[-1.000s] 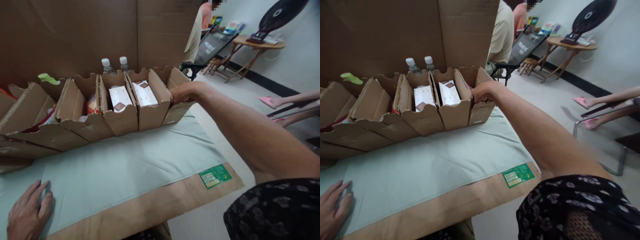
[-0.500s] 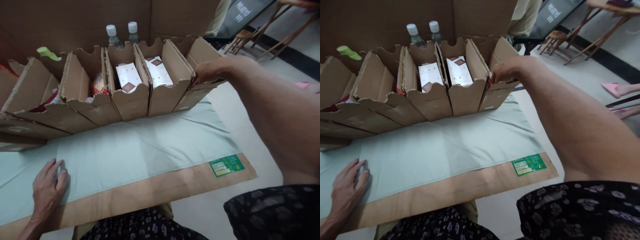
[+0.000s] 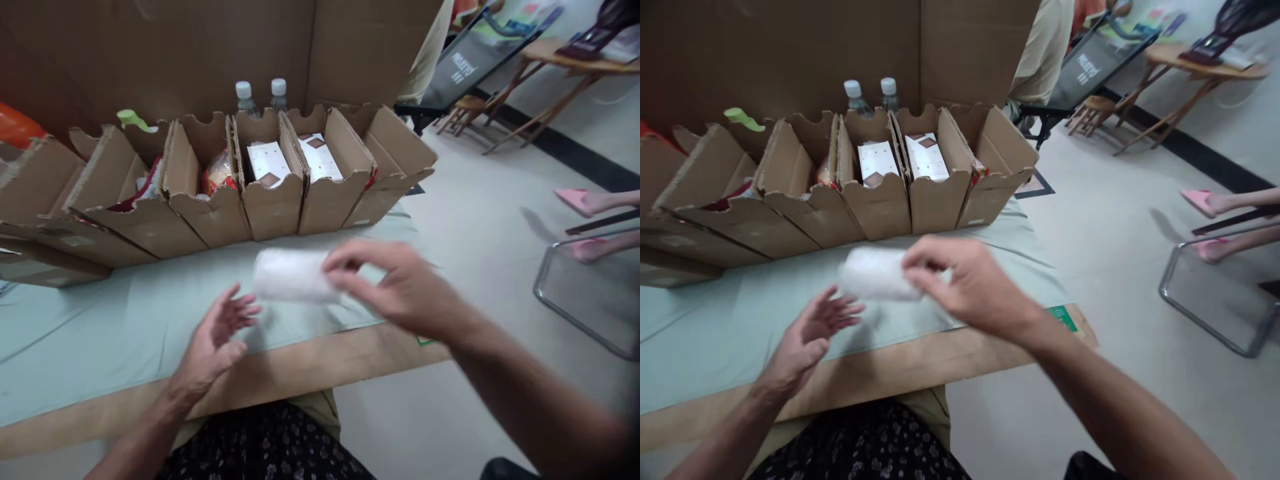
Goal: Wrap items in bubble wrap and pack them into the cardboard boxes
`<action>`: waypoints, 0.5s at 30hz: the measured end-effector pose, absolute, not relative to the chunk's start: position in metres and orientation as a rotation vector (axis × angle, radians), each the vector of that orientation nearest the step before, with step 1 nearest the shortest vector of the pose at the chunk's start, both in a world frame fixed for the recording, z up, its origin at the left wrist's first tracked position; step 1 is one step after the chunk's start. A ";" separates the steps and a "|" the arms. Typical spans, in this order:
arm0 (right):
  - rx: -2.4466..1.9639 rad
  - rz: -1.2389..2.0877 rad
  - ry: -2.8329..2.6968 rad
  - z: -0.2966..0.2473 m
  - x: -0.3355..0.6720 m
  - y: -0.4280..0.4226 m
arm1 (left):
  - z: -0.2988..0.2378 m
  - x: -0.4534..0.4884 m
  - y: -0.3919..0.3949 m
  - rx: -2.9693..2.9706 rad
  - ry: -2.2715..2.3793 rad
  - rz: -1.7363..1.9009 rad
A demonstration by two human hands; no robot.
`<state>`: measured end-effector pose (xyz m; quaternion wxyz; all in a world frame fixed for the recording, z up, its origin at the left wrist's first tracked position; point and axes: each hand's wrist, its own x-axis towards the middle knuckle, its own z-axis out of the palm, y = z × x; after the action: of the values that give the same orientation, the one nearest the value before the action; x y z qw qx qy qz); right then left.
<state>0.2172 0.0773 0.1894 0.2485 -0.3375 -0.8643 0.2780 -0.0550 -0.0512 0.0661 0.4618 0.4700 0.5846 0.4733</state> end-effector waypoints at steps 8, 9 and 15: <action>-1.081 0.428 -2.477 0.214 0.219 0.139 | 0.058 -0.093 -0.031 1.282 1.844 0.873; -1.126 0.320 -2.517 0.221 0.221 0.161 | 0.055 -0.102 -0.032 1.344 1.973 0.882; -1.243 0.158 -2.493 0.203 0.203 0.236 | 0.028 -0.101 -0.035 1.941 2.037 0.889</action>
<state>0.2032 0.2357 0.2034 0.1748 -0.4386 -0.8797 0.0558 -0.1015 -0.0350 0.0283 0.0954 0.6549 0.6871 0.2998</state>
